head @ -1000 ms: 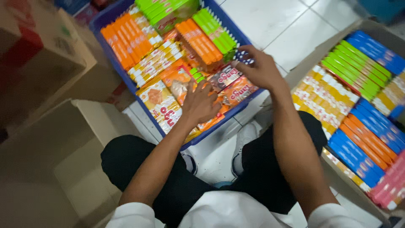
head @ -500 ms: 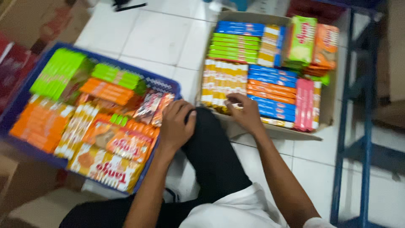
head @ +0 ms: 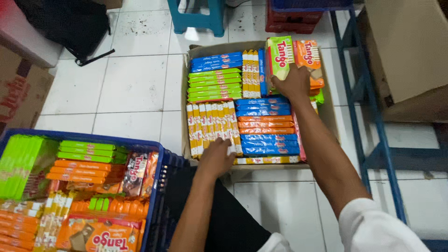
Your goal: The person organizes various packaged snack bars from a cardboard box into a blue plastic crate. They pick up stacks of orange, green, and yellow packages and arrange them neatly in rows within the crate.
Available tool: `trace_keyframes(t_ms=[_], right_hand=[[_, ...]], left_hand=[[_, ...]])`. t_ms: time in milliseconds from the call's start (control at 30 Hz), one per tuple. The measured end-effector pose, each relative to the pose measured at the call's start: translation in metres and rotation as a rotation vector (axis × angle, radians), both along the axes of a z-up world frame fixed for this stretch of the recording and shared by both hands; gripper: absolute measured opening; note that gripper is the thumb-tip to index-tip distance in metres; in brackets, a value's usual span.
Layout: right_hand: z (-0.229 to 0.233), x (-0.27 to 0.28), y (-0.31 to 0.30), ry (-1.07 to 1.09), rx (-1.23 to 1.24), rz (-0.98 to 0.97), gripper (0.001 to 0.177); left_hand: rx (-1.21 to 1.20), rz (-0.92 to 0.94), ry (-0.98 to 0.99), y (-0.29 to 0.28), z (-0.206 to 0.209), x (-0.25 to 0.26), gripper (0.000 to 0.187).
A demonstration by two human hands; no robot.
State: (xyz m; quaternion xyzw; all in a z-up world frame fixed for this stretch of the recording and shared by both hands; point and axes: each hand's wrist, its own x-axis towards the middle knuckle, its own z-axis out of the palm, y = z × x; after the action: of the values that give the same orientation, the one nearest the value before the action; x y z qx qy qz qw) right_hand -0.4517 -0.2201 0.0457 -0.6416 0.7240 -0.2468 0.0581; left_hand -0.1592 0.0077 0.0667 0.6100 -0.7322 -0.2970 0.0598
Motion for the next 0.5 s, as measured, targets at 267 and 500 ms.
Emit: trace_keyframes(t_ms=[267,500], right_hand=[[0.033,0.055,-0.008,0.245,0.291,-0.112,0.096],[0.004,0.046,-0.028,0.063,0.474,-0.133,0.114]], left_hand=[[0.038,-0.009,-0.011,-0.025,0.001,-0.01,0.042],[0.014,-0.021,0.07,-0.031,0.008,-0.019,0.041]])
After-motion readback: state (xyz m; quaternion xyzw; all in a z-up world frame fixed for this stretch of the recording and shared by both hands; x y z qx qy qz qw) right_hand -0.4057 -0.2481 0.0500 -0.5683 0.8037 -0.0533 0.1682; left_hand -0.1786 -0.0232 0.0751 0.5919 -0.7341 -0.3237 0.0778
